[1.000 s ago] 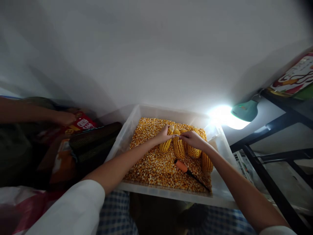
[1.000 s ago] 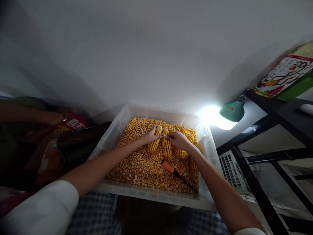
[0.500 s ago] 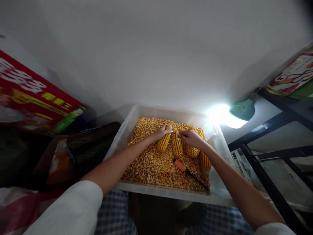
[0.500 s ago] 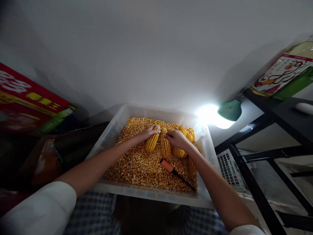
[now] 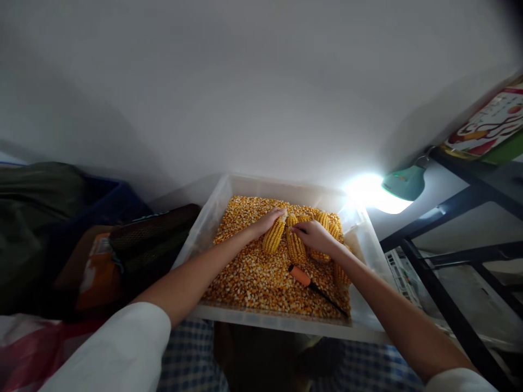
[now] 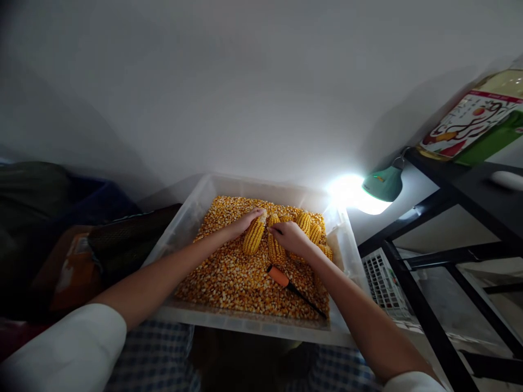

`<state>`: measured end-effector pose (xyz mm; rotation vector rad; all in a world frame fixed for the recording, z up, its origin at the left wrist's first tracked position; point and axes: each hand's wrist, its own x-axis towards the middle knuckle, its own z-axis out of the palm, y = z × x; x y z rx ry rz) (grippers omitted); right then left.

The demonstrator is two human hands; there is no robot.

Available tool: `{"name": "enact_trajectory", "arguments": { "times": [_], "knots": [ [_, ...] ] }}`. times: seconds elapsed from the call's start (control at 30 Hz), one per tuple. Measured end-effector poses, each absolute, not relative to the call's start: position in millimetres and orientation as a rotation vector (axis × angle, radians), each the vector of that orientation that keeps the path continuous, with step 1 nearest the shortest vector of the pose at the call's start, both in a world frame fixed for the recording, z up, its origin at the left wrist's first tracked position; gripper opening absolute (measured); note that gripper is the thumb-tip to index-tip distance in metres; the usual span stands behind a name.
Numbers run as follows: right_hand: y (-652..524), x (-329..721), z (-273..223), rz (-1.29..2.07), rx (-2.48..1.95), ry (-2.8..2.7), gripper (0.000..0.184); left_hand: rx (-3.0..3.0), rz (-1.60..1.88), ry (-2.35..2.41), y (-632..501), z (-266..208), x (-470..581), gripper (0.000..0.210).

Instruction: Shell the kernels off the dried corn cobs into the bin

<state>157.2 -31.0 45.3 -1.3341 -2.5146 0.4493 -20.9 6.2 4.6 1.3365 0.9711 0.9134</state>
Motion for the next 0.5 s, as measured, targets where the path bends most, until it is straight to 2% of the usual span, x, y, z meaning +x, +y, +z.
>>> {"name": "enact_trajectory", "arguments": {
  "times": [0.27,0.5],
  "knots": [
    [-36.2,151.2,44.4,0.396,-1.384,-2.497,0.035,1.353,0.913,1.013,6.5,3.5,-21.2,0.027],
    [-39.8,146.9,38.3,0.401,-1.381,-2.456,0.035,1.479,0.899,1.02,2.3,3.4,-16.8,0.02]
  ]
}}
